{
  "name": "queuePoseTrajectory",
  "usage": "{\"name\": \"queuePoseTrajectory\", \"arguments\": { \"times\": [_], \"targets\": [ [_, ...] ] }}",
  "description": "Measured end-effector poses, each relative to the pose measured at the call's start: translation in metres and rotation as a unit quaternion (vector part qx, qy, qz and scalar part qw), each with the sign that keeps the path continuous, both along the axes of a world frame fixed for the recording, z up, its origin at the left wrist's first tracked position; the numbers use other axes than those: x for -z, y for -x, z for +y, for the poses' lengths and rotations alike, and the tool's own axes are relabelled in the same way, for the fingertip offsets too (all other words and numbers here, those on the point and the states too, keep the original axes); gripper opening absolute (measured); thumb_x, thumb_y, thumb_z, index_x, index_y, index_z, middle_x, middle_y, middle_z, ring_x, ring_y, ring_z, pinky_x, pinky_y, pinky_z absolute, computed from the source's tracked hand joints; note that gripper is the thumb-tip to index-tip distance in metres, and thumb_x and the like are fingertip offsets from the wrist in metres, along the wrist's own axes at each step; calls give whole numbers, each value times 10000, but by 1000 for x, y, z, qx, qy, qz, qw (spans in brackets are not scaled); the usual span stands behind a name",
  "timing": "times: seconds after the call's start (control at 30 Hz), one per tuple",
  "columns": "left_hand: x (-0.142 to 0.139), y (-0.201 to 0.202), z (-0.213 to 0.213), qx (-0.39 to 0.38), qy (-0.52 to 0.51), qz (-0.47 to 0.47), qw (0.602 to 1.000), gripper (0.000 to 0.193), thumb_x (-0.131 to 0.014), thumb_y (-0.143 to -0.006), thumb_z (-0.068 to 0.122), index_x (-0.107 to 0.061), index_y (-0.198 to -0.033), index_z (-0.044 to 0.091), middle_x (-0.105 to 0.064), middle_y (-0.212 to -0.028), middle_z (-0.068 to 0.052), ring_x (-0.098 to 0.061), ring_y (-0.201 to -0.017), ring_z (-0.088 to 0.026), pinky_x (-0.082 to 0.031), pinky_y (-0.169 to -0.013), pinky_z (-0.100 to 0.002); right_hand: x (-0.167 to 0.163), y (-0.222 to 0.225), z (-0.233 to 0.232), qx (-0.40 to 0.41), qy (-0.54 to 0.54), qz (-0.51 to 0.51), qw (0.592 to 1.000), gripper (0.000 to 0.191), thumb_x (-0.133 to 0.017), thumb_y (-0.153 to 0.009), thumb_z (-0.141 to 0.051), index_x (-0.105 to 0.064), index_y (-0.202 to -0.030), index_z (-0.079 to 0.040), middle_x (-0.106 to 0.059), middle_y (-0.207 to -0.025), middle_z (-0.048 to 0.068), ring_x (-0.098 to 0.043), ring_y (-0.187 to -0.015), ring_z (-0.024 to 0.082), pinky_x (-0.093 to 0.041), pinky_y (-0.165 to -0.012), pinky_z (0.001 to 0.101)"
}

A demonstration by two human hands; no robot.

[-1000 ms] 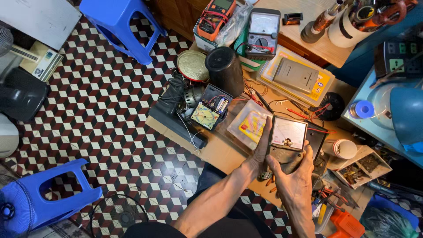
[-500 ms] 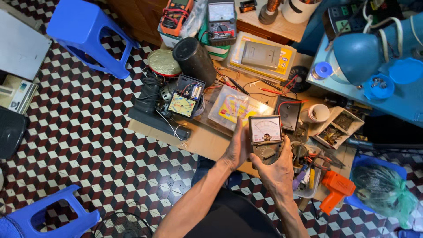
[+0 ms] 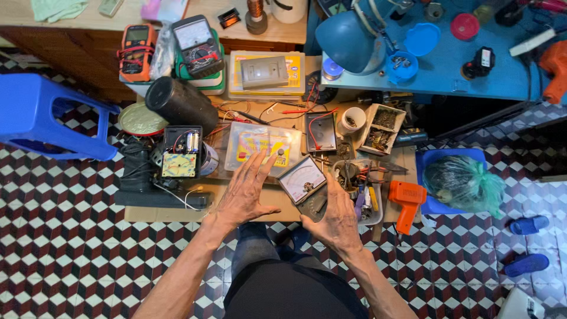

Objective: The person cleans a small analog meter using a brush and a screwdriver. They brush the face and edges of the meter, then use the screwdriver to scrape or adjust parts of the meter's surface.

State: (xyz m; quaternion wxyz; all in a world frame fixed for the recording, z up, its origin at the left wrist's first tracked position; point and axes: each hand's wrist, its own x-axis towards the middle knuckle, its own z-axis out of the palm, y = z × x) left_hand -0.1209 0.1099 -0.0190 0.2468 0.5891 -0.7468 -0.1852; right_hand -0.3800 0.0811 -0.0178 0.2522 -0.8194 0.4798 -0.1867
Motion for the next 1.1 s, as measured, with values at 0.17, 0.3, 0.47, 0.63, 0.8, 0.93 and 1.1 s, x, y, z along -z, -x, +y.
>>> {"name": "queuePoseTrajectory", "arguments": {
  "times": [0.17,0.3,0.47,0.63,0.8,0.93,1.1],
  "targets": [
    [5,11,-16,80,-51,12,995,1323,-982,-498,403,-223,-1539,105,-291,-1580,-220,-297,-1453,-407,-293,-1168,-491,-3,13,7,-29,27,2,999,1205,-903,-601,-295,-212,-1536,22,-481,-1351,310,-524,-1224,437,-438,-1040,517],
    [12,15,-26,130,-107,15,986,1277,-988,-493,329,-287,-1539,118,-393,-1556,-217,-367,-1459,-379,-329,-1174,-460,-1,26,12,-78,32,-10,996,1227,-891,-568,-280,-209,-1541,26,-493,-1356,292,-533,-1218,423,-445,-1043,516],
    [11,13,-31,161,-133,10,978,1268,-1007,-487,284,-298,-1519,88,-438,-1514,-245,-404,-1423,-387,-344,-1152,-448,5,30,12,-111,43,-10,993,1188,-901,-597,-304,-250,-1537,17,-481,-1370,278,-536,-1223,418,-430,-1062,526],
    [10,0,-32,199,-140,19,970,1279,-997,-469,292,-291,-1510,61,-448,-1502,-246,-452,-1383,-382,-384,-1138,-433,17,18,14,-124,39,-13,991,1157,-874,-609,-306,-266,-1540,13,-468,-1401,273,-514,-1244,432,-431,-1078,501],
    [16,-17,-42,216,-132,-18,967,1198,-989,-500,286,-330,-1472,47,-434,-1504,-252,-456,-1382,-380,-399,-1130,-437,23,-5,16,-96,26,-2,995,1175,-900,-582,-311,-279,-1527,8,-454,-1379,291,-490,-1236,449,-404,-1070,521],
    [21,-36,-54,230,-117,-33,966,1211,-986,-488,281,-308,-1460,32,-396,-1540,-265,-434,-1395,-397,-402,-1105,-456,23,-27,11,-88,16,-2,996,1165,-900,-577,-286,-286,-1525,0,-451,-1393,269,-488,-1253,443,-404,-1065,511],
    [25,-63,-70,235,-136,-41,962,1199,-986,-498,288,-304,-1462,83,-402,-1544,-227,-464,-1382,-384,-424,-1096,-465,29,-56,3,-80,30,12,996,1142,-881,-579,-246,-302,-1538,-25,-443,-1403,237,-498,-1255,423,-410,-1080,504]
  ]
}}
